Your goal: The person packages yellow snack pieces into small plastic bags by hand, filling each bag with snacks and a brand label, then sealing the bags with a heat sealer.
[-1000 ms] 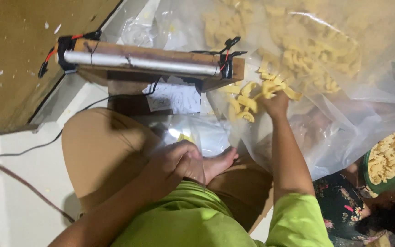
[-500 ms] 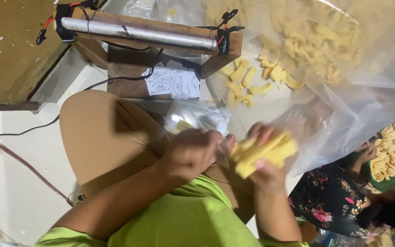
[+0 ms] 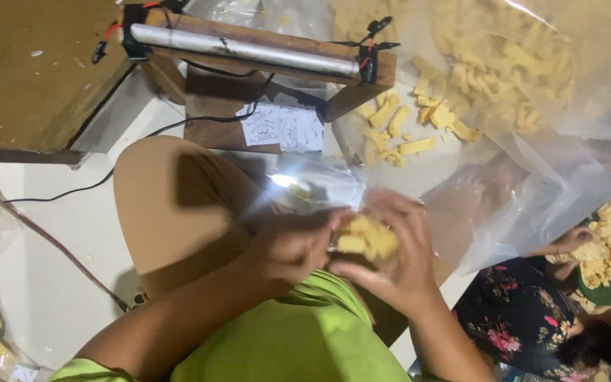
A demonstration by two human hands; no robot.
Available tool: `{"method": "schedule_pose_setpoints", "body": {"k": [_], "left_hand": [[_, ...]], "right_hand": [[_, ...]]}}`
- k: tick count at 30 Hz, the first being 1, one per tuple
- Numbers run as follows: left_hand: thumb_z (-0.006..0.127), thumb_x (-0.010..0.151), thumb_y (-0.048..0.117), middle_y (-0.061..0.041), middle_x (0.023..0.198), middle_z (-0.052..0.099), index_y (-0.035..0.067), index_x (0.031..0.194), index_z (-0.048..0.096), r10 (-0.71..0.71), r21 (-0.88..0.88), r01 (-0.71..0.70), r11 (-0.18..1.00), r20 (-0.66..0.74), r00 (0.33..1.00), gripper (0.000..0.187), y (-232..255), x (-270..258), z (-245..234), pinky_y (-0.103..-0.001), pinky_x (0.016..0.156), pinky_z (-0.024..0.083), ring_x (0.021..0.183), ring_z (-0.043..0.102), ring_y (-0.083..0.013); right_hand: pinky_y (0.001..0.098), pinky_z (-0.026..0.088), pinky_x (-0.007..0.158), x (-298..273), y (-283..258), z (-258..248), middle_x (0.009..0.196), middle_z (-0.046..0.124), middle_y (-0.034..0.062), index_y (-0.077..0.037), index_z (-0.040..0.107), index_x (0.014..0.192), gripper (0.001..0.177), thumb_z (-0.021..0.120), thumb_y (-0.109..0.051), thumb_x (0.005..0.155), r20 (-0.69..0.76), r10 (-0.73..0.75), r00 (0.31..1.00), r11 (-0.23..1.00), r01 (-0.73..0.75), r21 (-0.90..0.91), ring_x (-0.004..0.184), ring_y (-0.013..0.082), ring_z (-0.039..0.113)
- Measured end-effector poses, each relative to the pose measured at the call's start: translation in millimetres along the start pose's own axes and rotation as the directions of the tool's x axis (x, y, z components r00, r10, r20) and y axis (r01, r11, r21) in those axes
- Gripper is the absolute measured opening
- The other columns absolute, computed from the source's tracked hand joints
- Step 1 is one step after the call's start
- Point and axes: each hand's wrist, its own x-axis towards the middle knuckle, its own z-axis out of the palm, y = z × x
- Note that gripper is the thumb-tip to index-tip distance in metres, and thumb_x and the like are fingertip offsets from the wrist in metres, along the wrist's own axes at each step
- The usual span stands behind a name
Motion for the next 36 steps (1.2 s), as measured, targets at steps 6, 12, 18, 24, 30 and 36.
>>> {"method": "schedule_pose_setpoints", "body": {"k": [6, 12, 18, 24, 30, 36], "left_hand": [[0.043, 0.096, -0.014, 0.003, 0.161, 0.041, 0.020, 0.163, 0.026, 0.215, 0.103, -0.232, 0.967, 0.147, 0.965, 0.077, -7, 11, -16, -0.054, 0.144, 0.010, 0.158, 0.033, -0.0136], [0.086, 0.063, 0.081, -0.026, 0.157, 0.048, 0.003, 0.165, 0.004, 0.158, 0.987, 0.154, 0.040, -0.158, 0.975, 0.153, 51, 19, 2, -0.046, 0.115, 0.054, 0.128, 0.064, -0.0365], [0.068, 0.092, 0.052, -0.019, 0.105, 0.072, 0.010, 0.130, 0.062, -0.535, 0.440, 0.864, 0.246, -0.681, 0.500, 0.057, 96, -17, -3, -0.042, 0.080, 0.056, 0.098, 0.073, -0.0350], [0.078, 0.093, 0.027, -0.007, 0.087, 0.076, 0.004, 0.108, 0.073, -0.499, 0.120, 0.705, 0.699, -0.625, 0.601, 0.028, 119, -33, -4, -0.027, 0.073, 0.054, 0.080, 0.069, -0.0132], [0.088, 0.082, 0.018, -0.009, 0.094, 0.078, 0.003, 0.107, 0.074, -0.489, -0.047, 0.582, 0.812, -0.599, 0.634, 0.032, 135, 4, -12, -0.031, 0.072, 0.060, 0.079, 0.069, -0.0124], [0.070, 0.098, 0.015, -0.012, 0.107, 0.077, -0.002, 0.119, 0.069, -0.531, -0.047, 0.635, 0.771, -0.598, 0.601, 0.027, 125, -13, -15, -0.036, 0.078, 0.064, 0.091, 0.068, -0.0153]], "right_hand": [[0.0425, 0.064, 0.102, 23, -44, -16, 0.117, 0.076, 0.0159, -0.005, 0.071, 0.115, 0.029, 0.076, -0.017, 0.089, 0.204, -0.299, 0.932, 0.954, 0.285, 0.096, 0.106, 0.0310, 0.077], [0.0359, 0.044, 0.059, 37, -23, -5, 0.073, 0.067, 0.0044, -0.009, 0.065, 0.086, 0.017, 0.077, -0.018, 0.093, 0.105, -0.292, 0.951, 0.933, 0.307, -0.187, 0.060, 0.0205, 0.058], [0.0329, 0.044, 0.062, 116, 40, 96, 0.064, 0.061, 0.0064, -0.006, 0.071, 0.081, 0.018, 0.084, -0.011, 0.091, -0.090, 0.134, 0.987, 0.913, -0.088, 0.397, 0.063, 0.0179, 0.055], [0.0420, 0.055, 0.083, 172, 117, 214, 0.096, 0.069, 0.0229, -0.005, 0.071, 0.120, 0.026, 0.060, -0.001, 0.097, 0.221, -0.127, 0.967, 0.907, 0.203, -0.369, 0.094, 0.0378, 0.069], [0.0424, 0.060, 0.070, 192, 118, 205, 0.084, 0.071, 0.0188, -0.010, 0.070, 0.113, 0.024, 0.062, -0.005, 0.091, 0.423, 0.134, 0.896, 0.907, 0.061, -0.417, 0.084, 0.0353, 0.074], [0.0460, 0.060, 0.065, 188, 115, 205, 0.079, 0.069, 0.0190, 0.000, 0.066, 0.110, 0.019, 0.064, -0.001, 0.090, 0.414, 0.043, 0.909, 0.911, 0.135, -0.391, 0.078, 0.0359, 0.072]]}}
